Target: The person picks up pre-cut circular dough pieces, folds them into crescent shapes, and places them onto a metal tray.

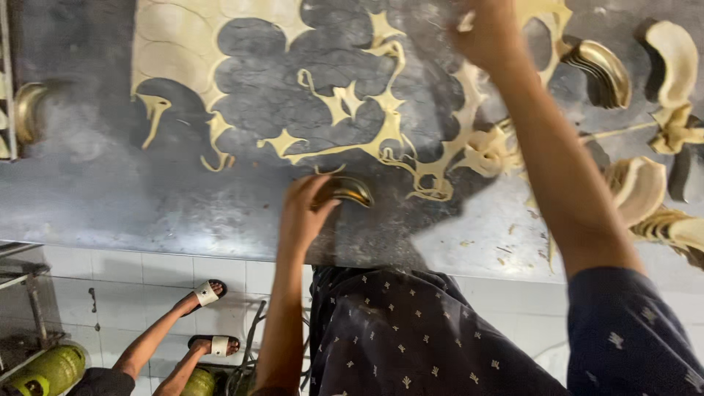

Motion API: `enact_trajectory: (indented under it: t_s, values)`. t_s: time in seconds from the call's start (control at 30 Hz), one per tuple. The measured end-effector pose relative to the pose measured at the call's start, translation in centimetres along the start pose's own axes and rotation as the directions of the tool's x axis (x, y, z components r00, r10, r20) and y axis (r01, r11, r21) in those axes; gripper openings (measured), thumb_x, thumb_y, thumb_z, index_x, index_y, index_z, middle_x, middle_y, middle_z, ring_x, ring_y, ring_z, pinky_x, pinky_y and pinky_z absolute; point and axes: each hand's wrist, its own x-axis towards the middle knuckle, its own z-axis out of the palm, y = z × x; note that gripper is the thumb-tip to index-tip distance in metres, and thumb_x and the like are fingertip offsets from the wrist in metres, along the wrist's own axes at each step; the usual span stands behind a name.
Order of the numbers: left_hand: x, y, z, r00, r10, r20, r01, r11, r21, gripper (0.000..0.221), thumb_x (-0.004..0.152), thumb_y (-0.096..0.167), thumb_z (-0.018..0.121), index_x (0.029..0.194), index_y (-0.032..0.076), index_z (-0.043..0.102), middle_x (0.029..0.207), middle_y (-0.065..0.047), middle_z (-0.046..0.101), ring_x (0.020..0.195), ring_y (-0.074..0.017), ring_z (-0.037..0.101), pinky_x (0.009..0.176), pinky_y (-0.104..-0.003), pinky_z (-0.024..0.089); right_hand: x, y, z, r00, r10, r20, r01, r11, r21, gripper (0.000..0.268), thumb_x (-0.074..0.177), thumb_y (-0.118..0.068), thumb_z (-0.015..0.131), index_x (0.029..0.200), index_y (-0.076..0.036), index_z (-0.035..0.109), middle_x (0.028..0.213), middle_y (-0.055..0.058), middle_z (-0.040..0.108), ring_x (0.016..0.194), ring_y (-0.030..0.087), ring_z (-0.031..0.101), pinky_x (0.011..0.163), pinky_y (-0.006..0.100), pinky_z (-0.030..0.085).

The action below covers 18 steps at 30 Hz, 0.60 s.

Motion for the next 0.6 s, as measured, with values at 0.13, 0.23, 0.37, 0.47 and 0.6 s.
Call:
enact_trajectory:
  t_s: [0.13,0.23,0.37,0.47,0.6]
  values:
    - [-0.7,-2.8,-1.3,0.971,0.228,-0.07,-0.233,0.969,-0.077,0.045,0.087,0.02,0.075,0.128,0.009,0.06,0.125,-0.007,0.06,0.116,-0.028,0.055,0.094,-0.043,0.05,5.9,-11.7,3.0,0.984,-0.018,0.176,-0.007,0.99,0.141,0.038,0.093,-0.024,0.066,0.123,-0.003,0.055,0.114,0.027,0.058,0.1,0.048,0.055,0.057,0.06,0.053]
    - [-3.0,-6.6,-4.5,0.974,0.135,-0.181,-0.153,0.984,-0.09,0.044,0.085,0.02,0.077,0.126,0.011,0.063,0.122,-0.008,0.061,0.116,-0.0271,0.057,0.092,-0.041,0.052,8.0,-12.4,8.8,0.991,0.086,0.105,-0.092,0.995,0.049,0.022,0.09,-0.023,0.066,0.098,-0.003,0.063,0.096,0.022,0.061,0.089,0.045,0.058,0.052,0.057,0.053]
    - [-6.9,-13.0,-8.2,0.918,0.033,-0.396,-0.089,0.988,-0.124,0.055,0.076,0.011,0.084,0.126,0.013,0.061,0.116,-0.013,0.061,0.09,-0.0227,0.065,0.069,-0.03,0.059,8.6,-14.7,9.0,0.982,0.144,-0.123,-0.137,0.988,0.066,0.016,0.09,-0.015,0.067,0.101,-0.003,0.066,0.093,0.024,0.06,0.084,0.042,0.055,0.068,0.051,0.047]
    - [-7.6,-15.0,-10.6,0.905,-0.017,-0.425,-0.048,0.989,-0.143,0.051,0.075,0.012,0.083,0.122,0.011,0.065,0.116,-0.011,0.063,0.106,-0.0277,0.063,0.087,-0.036,0.055,10.4,-10.1,15.3,0.955,0.148,-0.258,-0.13,0.988,0.086,0.019,0.076,-0.011,0.066,0.09,0.001,0.069,0.095,0.016,0.069,0.095,0.036,0.056,0.081,0.047,0.046]
    - [-7.3,-17.6,-12.6,0.921,-0.006,-0.389,-0.082,0.974,-0.21,0.051,0.076,0.014,0.083,0.123,0.012,0.064,0.121,-0.013,0.062,0.107,-0.0274,0.065,0.083,-0.035,0.059,13.7,-2.8,21.5,0.901,0.434,-0.021,-0.431,0.899,0.082,0.029,0.069,-0.036,0.079,0.084,-0.013,0.072,0.074,0.008,0.071,0.068,0.031,0.07,0.058,0.042,0.053]
